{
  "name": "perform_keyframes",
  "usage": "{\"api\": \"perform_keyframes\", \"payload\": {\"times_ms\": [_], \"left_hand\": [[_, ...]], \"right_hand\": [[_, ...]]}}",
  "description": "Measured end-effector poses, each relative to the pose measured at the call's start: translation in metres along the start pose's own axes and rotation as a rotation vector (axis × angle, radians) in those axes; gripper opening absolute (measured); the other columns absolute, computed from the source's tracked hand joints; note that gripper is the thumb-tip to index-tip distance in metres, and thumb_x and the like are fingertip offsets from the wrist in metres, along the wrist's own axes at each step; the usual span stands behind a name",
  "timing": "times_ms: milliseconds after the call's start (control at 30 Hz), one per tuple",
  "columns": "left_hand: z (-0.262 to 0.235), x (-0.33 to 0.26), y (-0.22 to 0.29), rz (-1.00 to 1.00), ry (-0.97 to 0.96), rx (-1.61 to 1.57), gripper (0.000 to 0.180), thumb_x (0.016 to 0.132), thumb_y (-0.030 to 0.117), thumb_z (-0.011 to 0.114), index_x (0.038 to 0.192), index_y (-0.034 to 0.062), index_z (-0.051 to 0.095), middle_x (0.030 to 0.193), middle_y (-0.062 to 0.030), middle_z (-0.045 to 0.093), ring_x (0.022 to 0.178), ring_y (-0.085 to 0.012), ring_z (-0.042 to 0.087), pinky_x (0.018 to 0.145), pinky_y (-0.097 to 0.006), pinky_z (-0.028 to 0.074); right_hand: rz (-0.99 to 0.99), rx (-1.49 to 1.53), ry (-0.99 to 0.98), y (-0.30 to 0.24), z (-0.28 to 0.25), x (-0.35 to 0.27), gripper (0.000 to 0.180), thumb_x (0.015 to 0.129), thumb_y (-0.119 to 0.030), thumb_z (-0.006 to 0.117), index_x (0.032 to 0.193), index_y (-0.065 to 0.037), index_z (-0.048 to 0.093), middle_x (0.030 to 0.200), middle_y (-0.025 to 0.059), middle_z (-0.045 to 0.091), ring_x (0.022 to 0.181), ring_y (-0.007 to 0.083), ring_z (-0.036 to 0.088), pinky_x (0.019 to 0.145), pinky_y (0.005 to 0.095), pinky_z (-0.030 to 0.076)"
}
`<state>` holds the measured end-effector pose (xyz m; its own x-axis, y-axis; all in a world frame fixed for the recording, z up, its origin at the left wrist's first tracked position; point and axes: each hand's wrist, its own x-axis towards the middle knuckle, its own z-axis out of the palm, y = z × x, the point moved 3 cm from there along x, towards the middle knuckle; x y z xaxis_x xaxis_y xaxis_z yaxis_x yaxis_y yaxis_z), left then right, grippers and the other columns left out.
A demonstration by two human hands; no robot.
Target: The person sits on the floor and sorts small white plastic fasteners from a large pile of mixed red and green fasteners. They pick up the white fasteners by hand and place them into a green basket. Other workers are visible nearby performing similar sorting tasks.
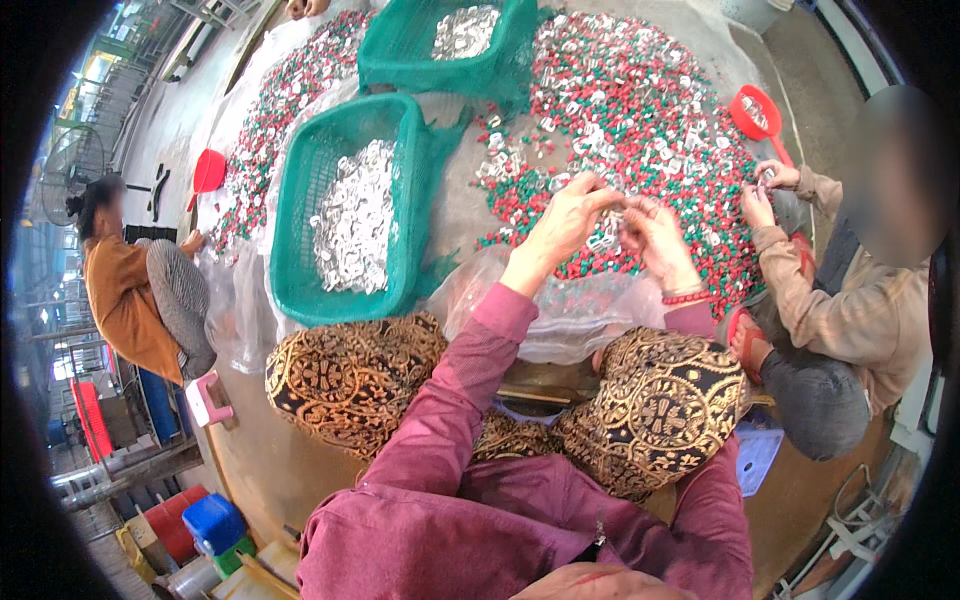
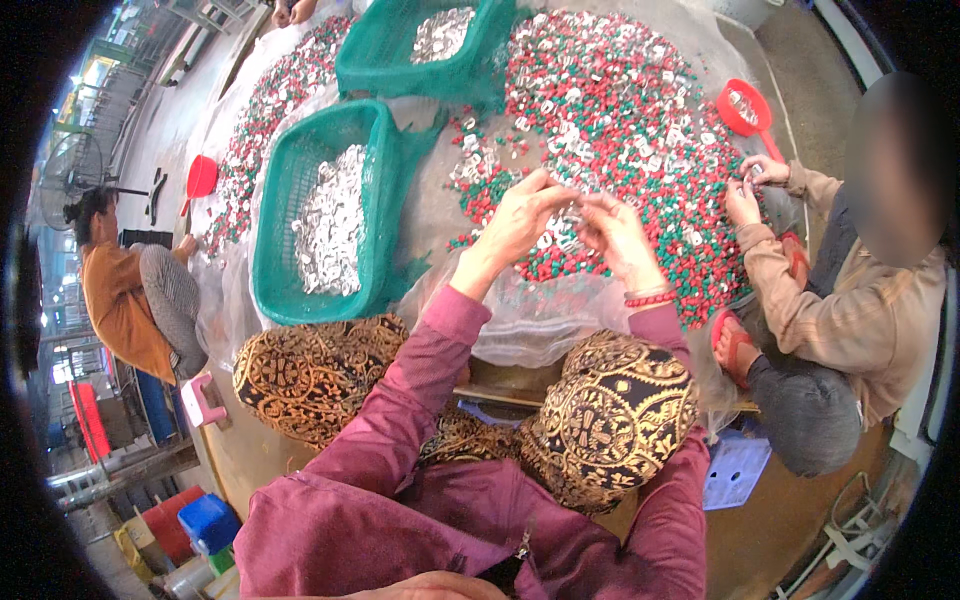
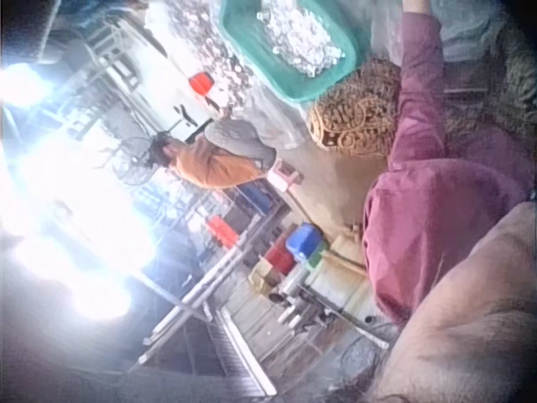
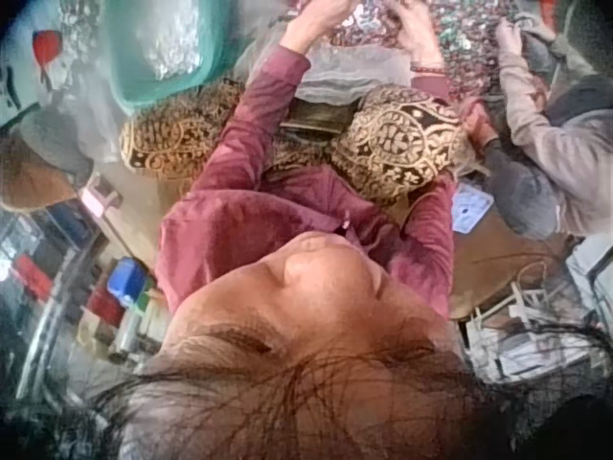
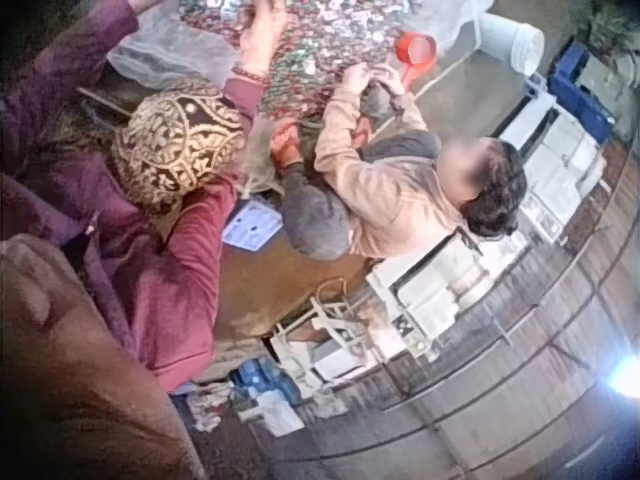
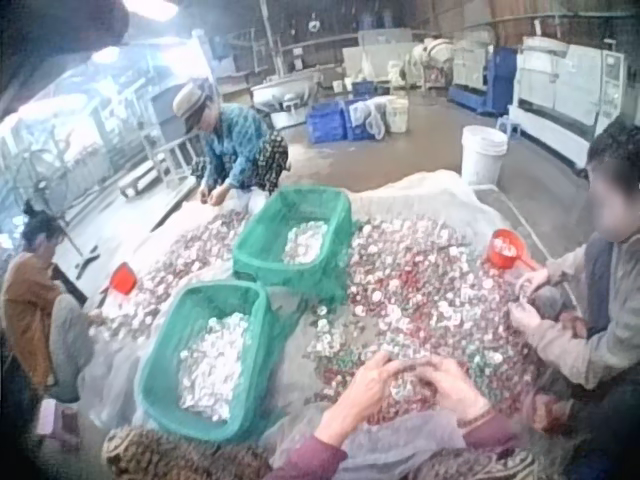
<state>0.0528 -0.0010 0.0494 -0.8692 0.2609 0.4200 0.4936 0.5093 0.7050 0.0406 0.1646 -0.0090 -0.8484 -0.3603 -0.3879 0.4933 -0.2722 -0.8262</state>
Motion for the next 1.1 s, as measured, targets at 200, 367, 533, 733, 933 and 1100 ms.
{"api": "perform_keyframes", "payload": {"times_ms": [200,367,533,733,933,1100], "left_hand": [[0.0,-0.006,-0.028,-0.51,-0.002,-0.153,0.031,0.083,0.009,0.056,0.114,0.0058,0.054,0.079,-0.0133,0.062,0.07,-0.0202,0.063,0.062,-0.033,0.048],[0.0,-0.003,-0.012,-0.348,0.2,-0.061,0.024,0.082,0.006,0.052,0.105,0.0028,0.058,0.076,-0.0118,0.058,0.061,-0.017,0.058,0.055,-0.032,0.046],[0.008,-0.004,-0.007,-0.495,0.09,-0.241,0.023,0.083,0.007,0.052,0.103,0.0008,0.059,0.071,-0.0096,0.061,0.059,-0.0149,0.059,0.054,-0.03,0.046],[0.019,-0.009,-0.022,-0.821,0.037,-0.928,0.02,0.085,0.008,0.055,0.099,-0.0031,0.063,0.07,-0.0052,0.063,0.058,-0.0093,0.059,0.051,-0.022,0.047],[0.002,-0.012,-0.01,-0.562,-0.092,-0.645,0.026,0.09,0.019,0.054,0.1,-0.0031,0.064,0.074,-0.0053,0.064,0.062,-0.0097,0.058,0.057,-0.025,0.049],[0.0,-0.009,0.011,-0.361,-0.186,-0.364,0.026,0.084,0.017,0.06,0.101,-0.0022,0.063,0.084,-0.0137,0.066,0.072,-0.0197,0.065,0.066,-0.032,0.051]], "right_hand": [[-0.182,-0.513,-0.133,0.001,0.019,0.0,0.032,0.082,-0.017,0.067,0.109,0.0,0.059,0.1,0.004,0.061,0.088,0.012,0.056,0.076,0.029,0.048],[-0.373,-0.776,0.08,-0.017,0.03,-0.01,0.015,0.087,-0.01,0.056,0.094,0.001,0.063,0.073,0.0019,0.06,0.06,0.0069,0.054,0.052,0.0242,0.042],[-0.506,-0.745,0.206,-0.015,0.021,-0.012,0.016,0.089,-0.011,0.051,0.095,0.001,0.06,0.068,0.0085,0.061,0.058,0.0137,0.059,0.054,0.0281,0.045],[-0.97,-0.966,0.306,-0.034,0.044,-0.031,0.014,0.086,-0.001,0.048,0.094,-0.001,0.06,0.079,0.0114,0.061,0.071,0.0206,0.06,0.063,0.0319,0.046],[-0.777,-0.75,0.211,-0.022,0.034,-0.023,0.016,0.089,-0.002,0.045,0.094,-0.001,0.059,0.077,0.0064,0.059,0.071,0.0179,0.059,0.06,0.0292,0.046],[-0.193,0.038,-0.02,-0.001,0.014,-0.017,0.014,0.091,-0.008,0.047,0.102,-0.006,0.055,0.083,0.0006,0.058,0.062,0.0031,0.052,0.043,0.0162,0.036]]}}
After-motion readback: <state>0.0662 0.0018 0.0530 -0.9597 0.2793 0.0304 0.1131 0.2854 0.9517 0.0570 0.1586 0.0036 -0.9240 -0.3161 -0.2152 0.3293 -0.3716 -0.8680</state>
